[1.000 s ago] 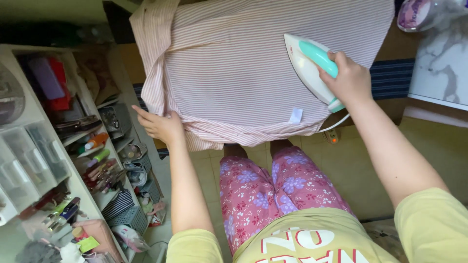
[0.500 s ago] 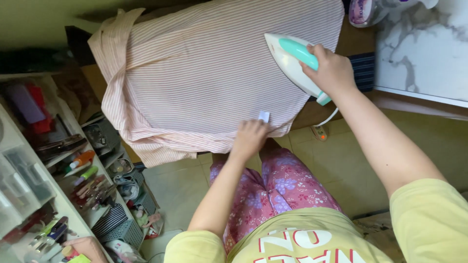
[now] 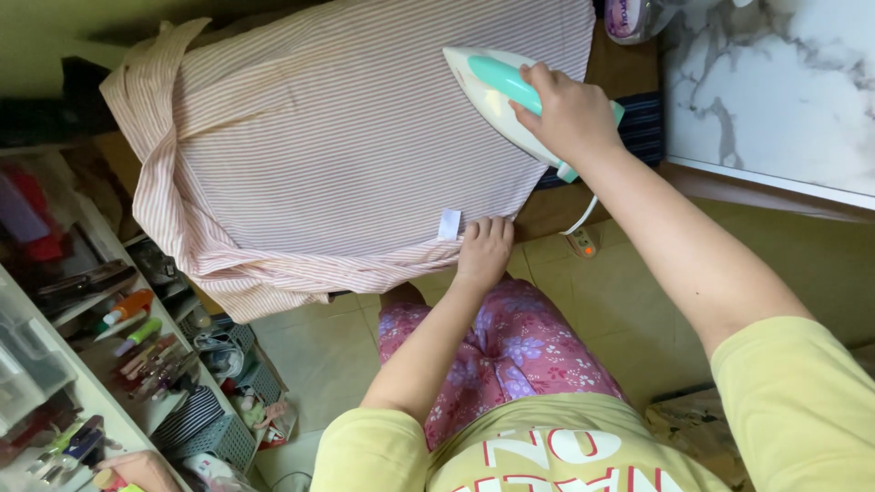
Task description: Ironing a pink and white striped shirt on a flat surface and then folding it.
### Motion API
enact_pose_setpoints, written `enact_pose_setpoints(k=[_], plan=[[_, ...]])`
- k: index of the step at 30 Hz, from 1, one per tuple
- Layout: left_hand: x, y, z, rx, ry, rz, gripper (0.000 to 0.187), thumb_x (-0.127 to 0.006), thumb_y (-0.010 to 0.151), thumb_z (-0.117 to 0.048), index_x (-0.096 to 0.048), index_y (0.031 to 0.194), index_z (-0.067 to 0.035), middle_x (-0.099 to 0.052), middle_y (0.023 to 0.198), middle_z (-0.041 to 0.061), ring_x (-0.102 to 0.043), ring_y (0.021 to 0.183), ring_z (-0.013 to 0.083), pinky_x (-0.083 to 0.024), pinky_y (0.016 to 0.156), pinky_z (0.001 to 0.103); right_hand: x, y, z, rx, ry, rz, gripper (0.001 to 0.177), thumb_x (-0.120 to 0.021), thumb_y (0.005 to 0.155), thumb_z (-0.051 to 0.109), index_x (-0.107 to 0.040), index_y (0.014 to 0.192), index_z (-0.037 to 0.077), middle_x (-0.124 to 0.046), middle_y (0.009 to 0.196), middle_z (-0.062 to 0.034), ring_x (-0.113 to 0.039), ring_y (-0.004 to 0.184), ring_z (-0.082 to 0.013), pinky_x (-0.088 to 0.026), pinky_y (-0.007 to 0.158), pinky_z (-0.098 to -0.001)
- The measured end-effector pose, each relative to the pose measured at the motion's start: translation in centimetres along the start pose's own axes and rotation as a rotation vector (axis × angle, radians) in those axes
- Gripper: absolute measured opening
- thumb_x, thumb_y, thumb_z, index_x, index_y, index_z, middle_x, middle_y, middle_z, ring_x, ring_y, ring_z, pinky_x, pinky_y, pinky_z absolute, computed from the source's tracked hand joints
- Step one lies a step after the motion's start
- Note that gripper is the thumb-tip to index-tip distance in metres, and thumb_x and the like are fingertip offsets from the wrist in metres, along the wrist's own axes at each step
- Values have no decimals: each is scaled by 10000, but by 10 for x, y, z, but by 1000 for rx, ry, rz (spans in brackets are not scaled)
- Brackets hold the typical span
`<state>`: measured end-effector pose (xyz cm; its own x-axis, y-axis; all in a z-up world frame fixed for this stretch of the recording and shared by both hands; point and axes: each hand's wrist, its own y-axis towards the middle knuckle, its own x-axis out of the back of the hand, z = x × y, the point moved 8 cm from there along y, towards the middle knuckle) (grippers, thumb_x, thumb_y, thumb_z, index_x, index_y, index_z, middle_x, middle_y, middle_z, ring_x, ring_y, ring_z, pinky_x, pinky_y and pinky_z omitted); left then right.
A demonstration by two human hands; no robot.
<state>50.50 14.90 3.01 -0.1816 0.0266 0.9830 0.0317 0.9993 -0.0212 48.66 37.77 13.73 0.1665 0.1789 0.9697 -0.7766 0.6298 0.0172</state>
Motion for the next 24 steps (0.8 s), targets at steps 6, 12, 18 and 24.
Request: enact_pose_setpoints(k=[6, 12, 18, 24], plan=[[10, 4, -15, -29, -14, -46, 241, -577, 844, -216, -665, 1034, -97, -613, 974, 63, -572, 965, 259, -435, 897, 412, 1, -5, 7, 81, 58, 24, 389, -736, 990, 358, -599, 1216, 73, -751, 1019, -127, -739, 800, -318, -586, 634, -434], [15, -1, -18, -47, -129, -14, 219, -582, 851, -199, -665, 1027, -99, -614, 972, 51, -567, 957, 238, -417, 856, 393, -6, 12, 11, 10, 63, 7, 396, -721, 1028, 369, -573, 1227, 61, -748, 1010, -133, -736, 802, -336, -588, 642, -445], [12, -2, -13, -76, -139, 0, 203, -585, 855, -209, -679, 995, -95, -619, 939, 50, -568, 943, 239, -413, 834, 387, -2, -23, 39, 36, 82, 108, 418, -724, 975, 372, -609, 1254, 84, -737, 946, -147, -725, 748, -351, -583, 620, -455], [9, -7, -9, -115, -102, -28, 262, -579, 845, -203, -704, 1041, -82, -636, 952, 39, -569, 931, 227, -409, 828, 374, 9, -70, -6, -17, 20, 7, 385, -732, 981, 358, -652, 1240, 84, -748, 1003, -116, -730, 768, -305, -579, 614, -417]])
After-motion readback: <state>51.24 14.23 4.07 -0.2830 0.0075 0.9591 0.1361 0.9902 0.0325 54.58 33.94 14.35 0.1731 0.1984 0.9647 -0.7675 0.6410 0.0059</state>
